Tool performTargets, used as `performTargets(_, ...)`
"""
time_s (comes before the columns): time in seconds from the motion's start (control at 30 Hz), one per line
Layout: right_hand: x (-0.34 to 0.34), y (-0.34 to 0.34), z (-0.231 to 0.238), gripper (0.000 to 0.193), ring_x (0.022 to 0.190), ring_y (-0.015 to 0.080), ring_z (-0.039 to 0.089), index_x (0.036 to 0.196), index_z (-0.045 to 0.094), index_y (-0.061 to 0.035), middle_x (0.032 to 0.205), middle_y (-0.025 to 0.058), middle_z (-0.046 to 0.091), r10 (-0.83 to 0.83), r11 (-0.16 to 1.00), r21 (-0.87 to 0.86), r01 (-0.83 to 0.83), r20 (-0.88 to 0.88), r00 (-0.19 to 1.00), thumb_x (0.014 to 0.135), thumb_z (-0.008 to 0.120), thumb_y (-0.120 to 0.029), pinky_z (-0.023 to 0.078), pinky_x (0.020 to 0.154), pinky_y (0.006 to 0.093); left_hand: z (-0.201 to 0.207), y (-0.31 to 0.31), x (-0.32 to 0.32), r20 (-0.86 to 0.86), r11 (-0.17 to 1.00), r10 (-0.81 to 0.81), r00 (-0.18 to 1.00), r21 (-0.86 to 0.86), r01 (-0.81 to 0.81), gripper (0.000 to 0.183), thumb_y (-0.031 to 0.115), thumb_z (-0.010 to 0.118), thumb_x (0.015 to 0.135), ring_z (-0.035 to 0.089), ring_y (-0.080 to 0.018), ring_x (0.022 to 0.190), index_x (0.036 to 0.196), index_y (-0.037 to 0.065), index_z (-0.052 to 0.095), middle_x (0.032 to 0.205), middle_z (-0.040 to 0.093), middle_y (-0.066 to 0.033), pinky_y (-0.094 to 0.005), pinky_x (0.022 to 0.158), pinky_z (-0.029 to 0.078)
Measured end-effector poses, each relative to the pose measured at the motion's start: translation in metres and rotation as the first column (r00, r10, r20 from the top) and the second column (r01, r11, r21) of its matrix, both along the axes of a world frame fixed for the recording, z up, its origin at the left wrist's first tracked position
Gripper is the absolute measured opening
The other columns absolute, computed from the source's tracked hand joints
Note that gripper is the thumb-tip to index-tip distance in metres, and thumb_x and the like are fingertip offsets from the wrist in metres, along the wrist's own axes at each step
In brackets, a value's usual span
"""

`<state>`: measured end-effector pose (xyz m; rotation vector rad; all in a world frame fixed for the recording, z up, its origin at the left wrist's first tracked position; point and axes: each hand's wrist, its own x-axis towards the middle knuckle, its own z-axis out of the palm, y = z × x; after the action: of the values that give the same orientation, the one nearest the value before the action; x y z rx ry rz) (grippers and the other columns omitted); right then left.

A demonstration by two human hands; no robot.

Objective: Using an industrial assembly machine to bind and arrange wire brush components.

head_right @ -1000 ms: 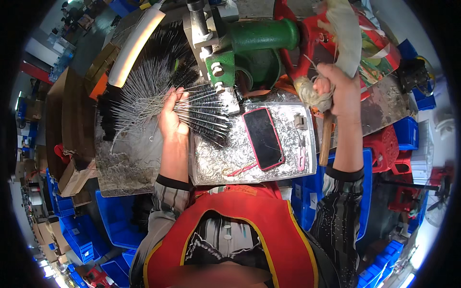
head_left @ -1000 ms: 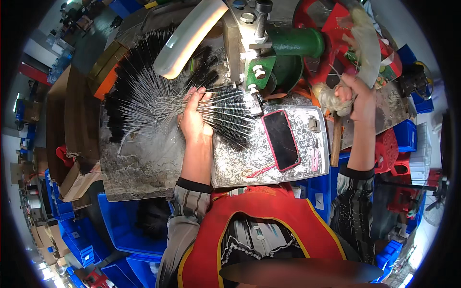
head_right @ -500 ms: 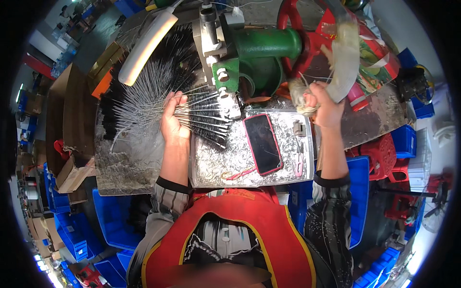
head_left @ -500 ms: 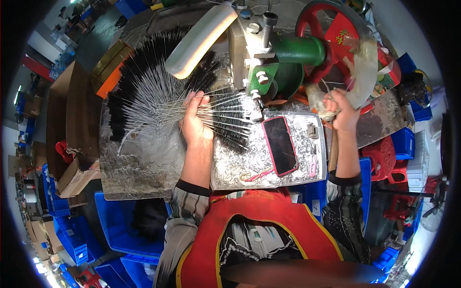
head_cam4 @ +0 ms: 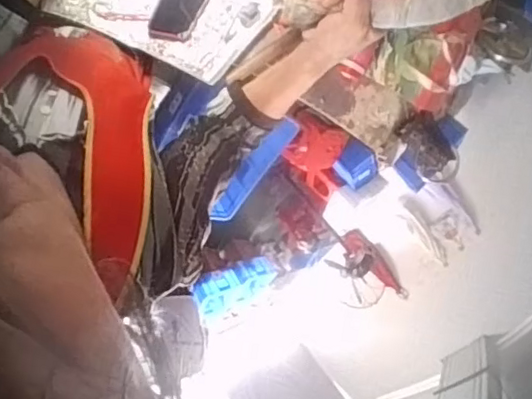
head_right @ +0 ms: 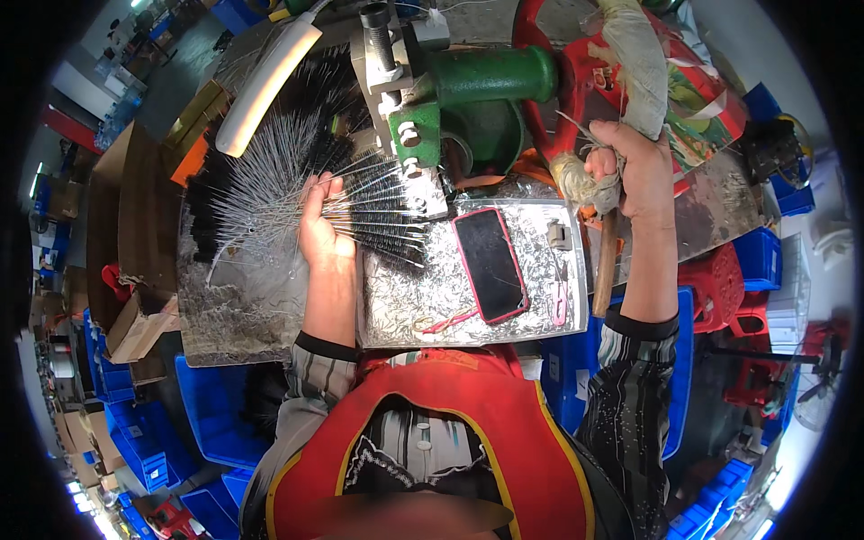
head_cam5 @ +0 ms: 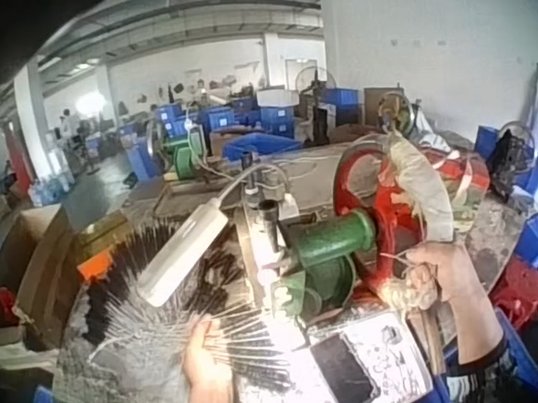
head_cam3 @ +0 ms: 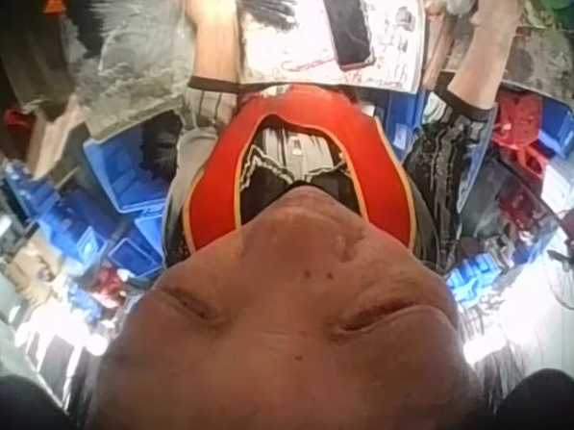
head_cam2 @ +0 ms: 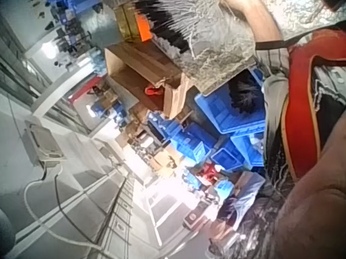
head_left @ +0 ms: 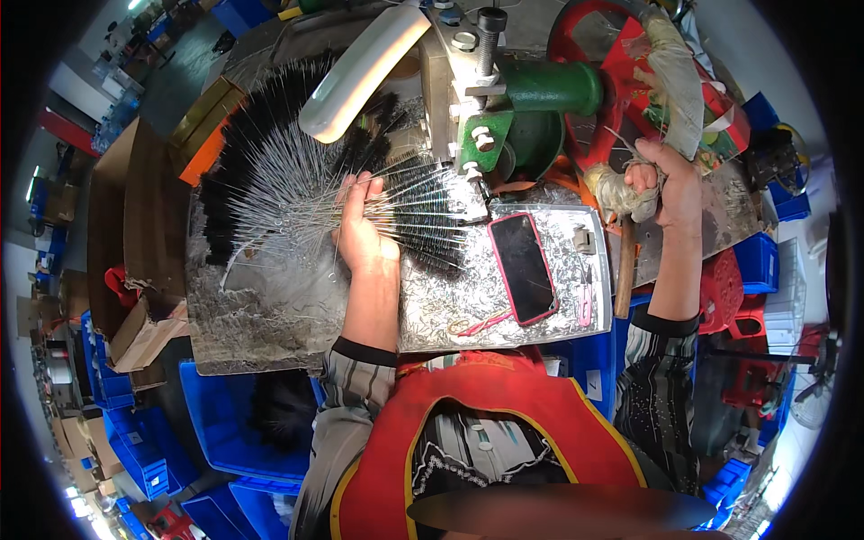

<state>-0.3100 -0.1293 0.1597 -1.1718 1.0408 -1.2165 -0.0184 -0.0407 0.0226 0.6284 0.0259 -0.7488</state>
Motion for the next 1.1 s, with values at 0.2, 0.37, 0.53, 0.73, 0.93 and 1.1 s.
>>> performTargets(0.2,0.014,0.0,-0.071,0.016,0.04,0.0134,0.04,0.059,0.048,-0.0012,0.046,0.0022,0.039,-0.106,0.935,-0.328,0.135,0.107,0.989,0.073,0.054,-0.006,0.041,0.052,0.029,0.003,-0.001,-0.001,0.011,1.0,0.005,1.0,0.026,-0.005,0.03,-0.002,0.056,0.073,0.057,-0.021,0.077,0.101,-0.008,0.047,0.09,0.056,-0.0161,-0.0288,0.071,0.048)
performTargets(0.37,0.015,-0.006,-0.094,0.013,0.042,0.0106,0.042,0.066,0.051,0.0015,0.05,0.0014,0.043,-0.043,0.886,-0.444,0.133,0.208,0.977,0.077,0.052,-0.005,0.043,0.055,0.0275,0.011,0.008,-0.003,0.153,0.981,-0.168,0.974,0.125,0.149,0.029,-0.001,0.054,0.076,0.058,-0.0205,0.074,0.103,-0.006,0.046,0.087,0.058,-0.0146,-0.0275,0.066,0.049)
performTargets(0.53,0.011,-0.006,-0.089,0.017,0.046,0.0114,0.043,0.061,0.049,-0.0005,0.049,0.0021,0.043,0.043,0.898,-0.439,0.017,0.125,0.991,0.077,0.05,-0.004,0.041,0.057,0.0264,0.021,0.022,0.013,0.259,0.821,-0.519,0.815,0.417,0.39,0.022,0.015,0.058,0.078,0.056,-0.0139,0.067,0.093,-0.001,0.056,0.082,0.059,-0.0096,-0.0231,0.06,0.047)
performTargets(0.73,0.012,-0.003,-0.086,0.021,0.047,0.0115,0.043,0.058,0.047,-0.0009,0.049,0.0025,0.042,-0.001,0.933,-0.358,0.045,0.121,0.993,0.078,0.049,-0.004,0.04,0.056,0.0262,0.015,0.025,0.021,0.214,0.78,-0.623,0.753,0.243,0.576,0.022,0.006,0.057,0.076,0.057,-0.0163,0.072,0.095,-0.003,0.053,0.086,0.058,-0.0128,-0.0259,0.063,0.049)
performTargets(0.93,0.013,-0.001,-0.084,0.019,0.048,0.0116,0.043,0.058,0.048,-0.0007,0.05,0.0027,0.043,-0.024,0.928,-0.366,0.071,0.129,0.991,0.077,0.05,-0.003,0.041,0.057,0.0266,0.011,0.019,0.016,0.095,0.777,-0.626,0.774,-0.006,0.629,0.028,-0.003,0.053,0.072,0.057,-0.0226,0.084,0.1,-0.004,0.05,0.093,0.058,-0.0162,-0.0309,0.076,0.047)
performTargets(1.1,0.012,0.006,-0.058,0.008,0.041,0.0123,0.043,0.067,0.053,0.0016,0.047,0.0038,0.044,-0.182,0.966,-0.156,0.204,0.144,0.973,0.072,0.056,-0.003,0.043,0.053,0.0293,0.0,0.014,0.022,0.096,0.862,-0.508,0.856,0.046,0.506,0.027,-0.004,0.051,0.071,0.057,-0.023,0.083,0.097,-0.005,0.051,0.094,0.058,-0.018,-0.0308,0.076,0.046)
